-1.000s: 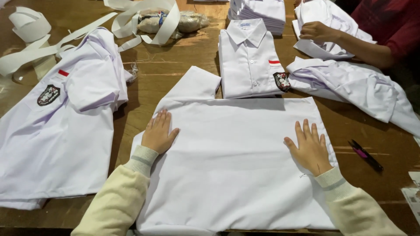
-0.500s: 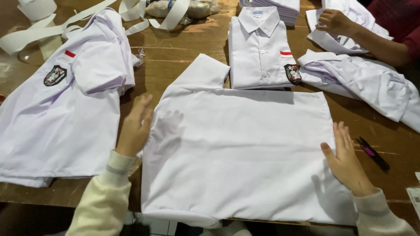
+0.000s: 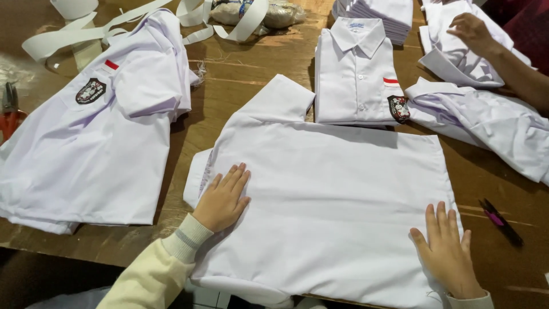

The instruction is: Folding a white collared shirt on a wooden work surface in a factory setting.

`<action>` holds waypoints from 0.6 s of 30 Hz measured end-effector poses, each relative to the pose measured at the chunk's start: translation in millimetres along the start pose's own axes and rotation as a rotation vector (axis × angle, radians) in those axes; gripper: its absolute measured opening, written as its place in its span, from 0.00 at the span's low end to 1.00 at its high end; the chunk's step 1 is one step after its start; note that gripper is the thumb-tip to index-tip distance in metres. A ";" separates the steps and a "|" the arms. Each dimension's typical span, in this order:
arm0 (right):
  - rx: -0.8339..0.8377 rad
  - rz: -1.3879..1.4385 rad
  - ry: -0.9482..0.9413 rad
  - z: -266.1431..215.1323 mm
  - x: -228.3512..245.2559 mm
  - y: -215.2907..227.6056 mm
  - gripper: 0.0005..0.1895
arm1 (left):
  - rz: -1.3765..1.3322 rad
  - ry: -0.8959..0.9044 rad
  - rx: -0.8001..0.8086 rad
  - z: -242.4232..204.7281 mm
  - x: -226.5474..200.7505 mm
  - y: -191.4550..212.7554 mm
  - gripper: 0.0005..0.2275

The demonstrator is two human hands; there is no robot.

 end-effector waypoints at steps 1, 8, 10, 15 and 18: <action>0.005 -0.001 0.000 1.8 -3.3 2.8 0.44 | -0.001 0.002 0.005 6.5 3.9 9.5 0.30; -0.025 0.064 0.072 19.5 -7.6 6.4 0.51 | 0.110 0.069 -0.280 32.5 41.1 7.5 0.24; 0.029 0.059 0.062 20.5 -7.9 -5.1 0.51 | 0.167 0.089 -0.268 31.2 49.7 -10.7 0.27; 0.019 0.014 0.046 11.8 6.6 2.4 0.46 | -0.358 0.238 0.052 60.3 69.9 32.9 0.15; -0.002 0.004 0.052 16.5 -0.5 -4.6 0.47 | -0.369 0.382 -0.344 83.5 111.7 46.0 0.11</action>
Point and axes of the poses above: each hand's wrist, its own z-axis towards the middle knuckle, its own y-axis out of the back of the hand, x = y × z, the point moved 5 cm from there along z, towards the middle knuckle, and after that the axes turned 2 degrees about z, right-handed, at the moved point
